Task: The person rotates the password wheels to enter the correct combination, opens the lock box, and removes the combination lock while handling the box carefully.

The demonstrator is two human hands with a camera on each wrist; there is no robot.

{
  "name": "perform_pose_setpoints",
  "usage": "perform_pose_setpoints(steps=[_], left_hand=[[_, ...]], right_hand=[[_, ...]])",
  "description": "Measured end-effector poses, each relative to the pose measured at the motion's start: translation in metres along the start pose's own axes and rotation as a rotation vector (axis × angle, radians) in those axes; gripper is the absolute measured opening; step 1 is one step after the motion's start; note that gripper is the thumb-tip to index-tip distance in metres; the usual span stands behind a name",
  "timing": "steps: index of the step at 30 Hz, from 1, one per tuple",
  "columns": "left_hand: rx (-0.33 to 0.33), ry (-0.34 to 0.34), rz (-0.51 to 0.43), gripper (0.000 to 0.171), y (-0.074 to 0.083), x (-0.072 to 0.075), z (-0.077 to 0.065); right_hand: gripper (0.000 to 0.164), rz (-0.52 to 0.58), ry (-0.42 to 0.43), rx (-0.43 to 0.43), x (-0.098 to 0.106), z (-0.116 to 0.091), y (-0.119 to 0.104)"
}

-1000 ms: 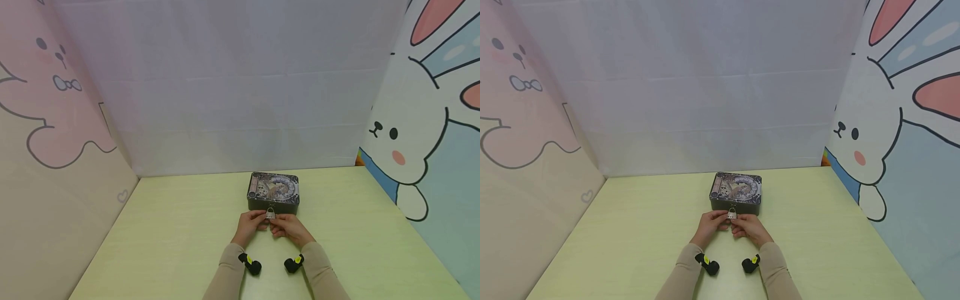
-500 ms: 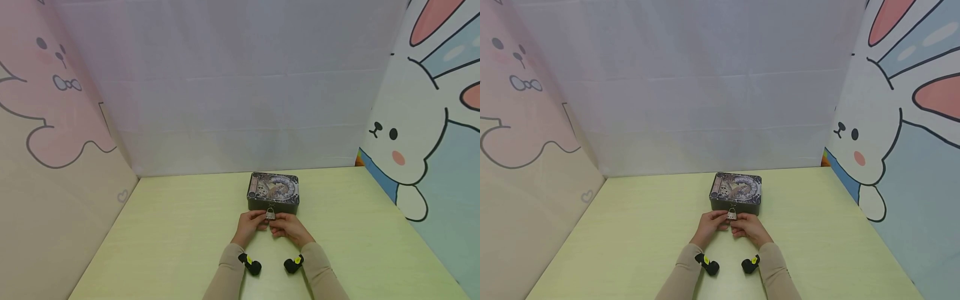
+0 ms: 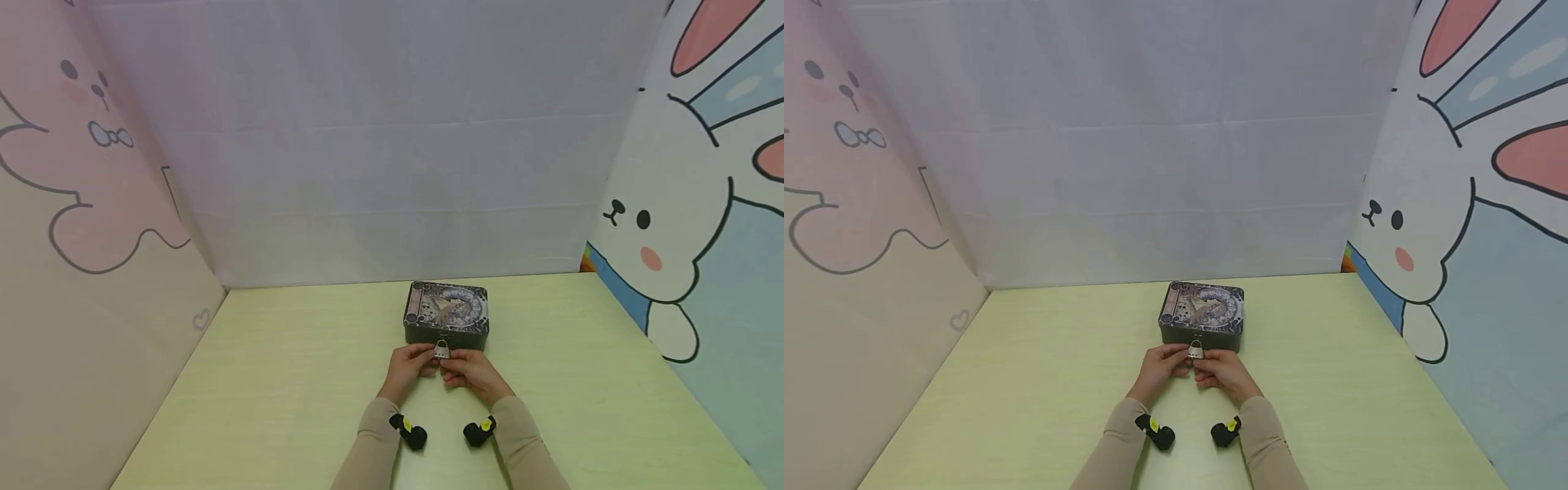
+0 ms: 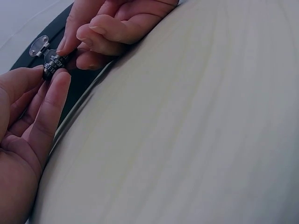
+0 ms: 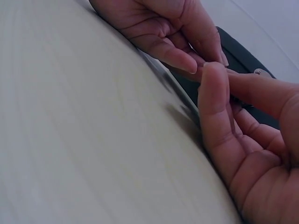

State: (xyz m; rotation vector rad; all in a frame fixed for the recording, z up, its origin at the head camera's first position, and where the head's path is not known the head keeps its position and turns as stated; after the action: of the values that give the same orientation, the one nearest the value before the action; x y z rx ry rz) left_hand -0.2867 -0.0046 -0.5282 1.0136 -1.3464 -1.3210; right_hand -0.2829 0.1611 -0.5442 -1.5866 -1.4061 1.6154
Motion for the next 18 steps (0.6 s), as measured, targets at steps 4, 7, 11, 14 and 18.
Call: perform_pose_setpoints(steps=[4, 7, 11, 14, 18], left_hand=[[0.02, -0.004, 0.009, 0.023, -0.006, 0.0, 0.004], [0.037, 0.002, 0.012, 0.023, -0.018, -0.001, 0.01], [0.049, 0.017, 0.021, 0.023, -0.03, -0.003, 0.015], [0.051, 0.025, 0.025, 0.024, -0.031, -0.003, 0.016], [0.043, 0.027, 0.017, 0.024, -0.031, -0.003, 0.016]], right_hand=[[0.01, -0.002, -0.003, -0.002, 0.001, 0.001, 0.001], [0.01, -0.011, -0.001, -0.004, 0.001, 0.001, 0.002], [0.013, -0.027, 0.006, -0.005, 0.001, 0.001, 0.002], [0.014, -0.032, 0.009, -0.008, 0.001, 0.001, 0.002], [0.014, -0.032, 0.005, -0.01, 0.001, 0.001, 0.001]])
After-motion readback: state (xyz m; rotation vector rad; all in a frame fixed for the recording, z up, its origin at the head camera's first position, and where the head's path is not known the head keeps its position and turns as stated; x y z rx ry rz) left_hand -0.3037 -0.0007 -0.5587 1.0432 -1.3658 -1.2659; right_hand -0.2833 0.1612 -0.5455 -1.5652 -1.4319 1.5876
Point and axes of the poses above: each hand's wrist, its own z-axis towards the middle knuckle, its own x-axis out of the back of the hand, y = z × x, the point moved 3 cm from there along z, towards the middle knuckle, and after that the axes turned 13 degrees about z, right-handed, at the moved point
